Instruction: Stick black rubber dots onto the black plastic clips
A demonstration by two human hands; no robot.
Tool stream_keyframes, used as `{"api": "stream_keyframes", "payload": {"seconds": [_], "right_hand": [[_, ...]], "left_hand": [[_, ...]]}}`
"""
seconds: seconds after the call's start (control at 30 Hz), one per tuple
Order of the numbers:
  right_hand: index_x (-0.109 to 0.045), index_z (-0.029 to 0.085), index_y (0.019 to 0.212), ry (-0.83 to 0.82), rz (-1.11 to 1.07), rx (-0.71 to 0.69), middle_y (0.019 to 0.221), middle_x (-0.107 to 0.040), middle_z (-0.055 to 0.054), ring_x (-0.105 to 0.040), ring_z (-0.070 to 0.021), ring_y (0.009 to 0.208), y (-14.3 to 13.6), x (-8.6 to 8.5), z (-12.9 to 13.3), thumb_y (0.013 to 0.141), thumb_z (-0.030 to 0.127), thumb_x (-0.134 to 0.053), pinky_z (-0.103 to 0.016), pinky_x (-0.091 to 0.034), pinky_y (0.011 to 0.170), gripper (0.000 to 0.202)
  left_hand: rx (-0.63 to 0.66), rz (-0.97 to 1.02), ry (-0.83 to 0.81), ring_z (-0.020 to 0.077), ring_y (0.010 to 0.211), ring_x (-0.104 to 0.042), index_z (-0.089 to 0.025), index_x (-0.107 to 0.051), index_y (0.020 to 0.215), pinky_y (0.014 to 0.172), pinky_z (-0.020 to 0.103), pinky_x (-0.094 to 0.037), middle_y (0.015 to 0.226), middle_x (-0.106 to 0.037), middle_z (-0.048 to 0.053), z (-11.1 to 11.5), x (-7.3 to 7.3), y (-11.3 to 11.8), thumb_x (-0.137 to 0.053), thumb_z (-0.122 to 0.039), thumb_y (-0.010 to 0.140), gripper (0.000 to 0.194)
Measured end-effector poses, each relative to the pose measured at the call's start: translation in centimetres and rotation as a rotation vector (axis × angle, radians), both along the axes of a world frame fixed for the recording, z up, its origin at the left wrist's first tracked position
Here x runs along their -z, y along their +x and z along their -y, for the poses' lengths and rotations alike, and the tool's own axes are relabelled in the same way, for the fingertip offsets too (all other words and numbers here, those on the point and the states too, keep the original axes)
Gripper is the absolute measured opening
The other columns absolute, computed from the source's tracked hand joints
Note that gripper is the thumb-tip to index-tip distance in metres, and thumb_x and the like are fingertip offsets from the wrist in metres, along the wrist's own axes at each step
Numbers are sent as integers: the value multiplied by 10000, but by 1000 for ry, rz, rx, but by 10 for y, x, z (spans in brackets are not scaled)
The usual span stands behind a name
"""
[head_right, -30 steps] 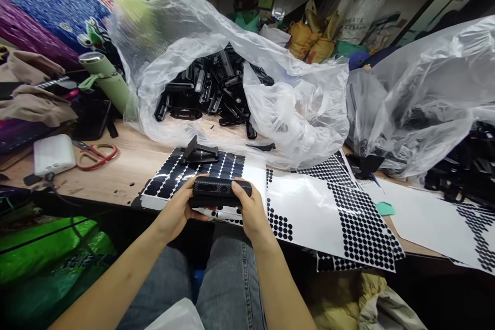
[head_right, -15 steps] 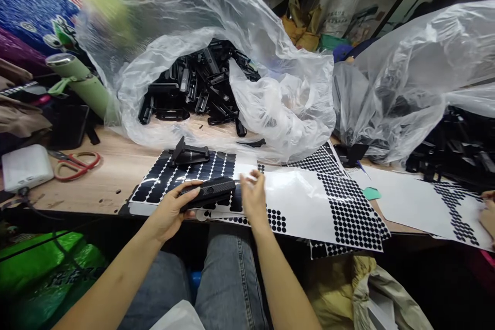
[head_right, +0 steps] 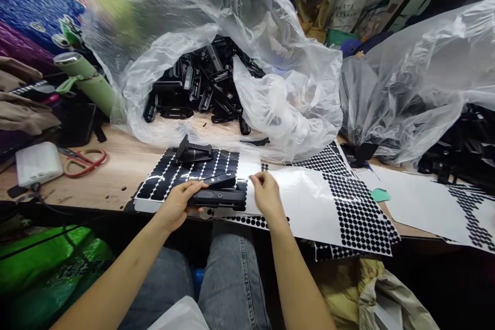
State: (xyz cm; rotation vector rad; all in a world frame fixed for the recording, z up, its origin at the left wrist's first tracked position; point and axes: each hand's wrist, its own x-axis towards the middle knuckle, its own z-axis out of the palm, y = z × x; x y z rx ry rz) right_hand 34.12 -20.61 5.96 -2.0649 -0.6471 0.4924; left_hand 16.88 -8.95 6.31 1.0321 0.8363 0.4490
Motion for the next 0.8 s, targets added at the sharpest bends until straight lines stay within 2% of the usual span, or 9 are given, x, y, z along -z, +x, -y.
{"api": "stream_keyframes", "payload": {"seconds": [0.1,0.2,0.3,0.47,0.8], "right_hand": [[-544,203,759,138,-128,-160,766,-578,-21,-524,-168,722,-45,-16,0,795,383,-466,-300,-411,667,199],[-513,207,721,192,-60,-149,843,-553,-35,-515,-176,812,-72,-18,-1,800,321,-456,-323,-413,749,150],[-489,213,692,183,-1,-96,932,-526,-53,-494,-196,922,-77,-13,-1,805,285,-446,-360,-391,835,141],[-488,216,695,153,3,-103,1010,-500,-70,-467,-215,1009,-76,-6,-1,817,287,-440,-389,-377,874,150],[-476,219,705,158,89,-89,1001,-483,-84,-452,-228,1016,-83,0,-4,826,274,-435,-417,-374,885,139]], "left_hand": [[1,25,22,139,598,-553,-138,-672,728,398,216,-476,706,-592,29,1,6,0,-705,-406,622,291],[-19,37,45,134,556,-551,-149,-674,717,395,231,-475,665,-602,10,2,12,-1,-708,-399,614,272],[-42,42,48,136,574,-559,-152,-676,715,393,227,-475,716,-623,18,2,16,-3,-713,-390,608,264],[-64,34,47,137,574,-559,-148,-673,712,389,222,-473,733,-628,28,2,17,-4,-720,-377,598,261],[-76,40,62,138,563,-568,-162,-672,717,385,235,-477,734,-635,11,5,19,-3,-708,-383,608,249]]}}
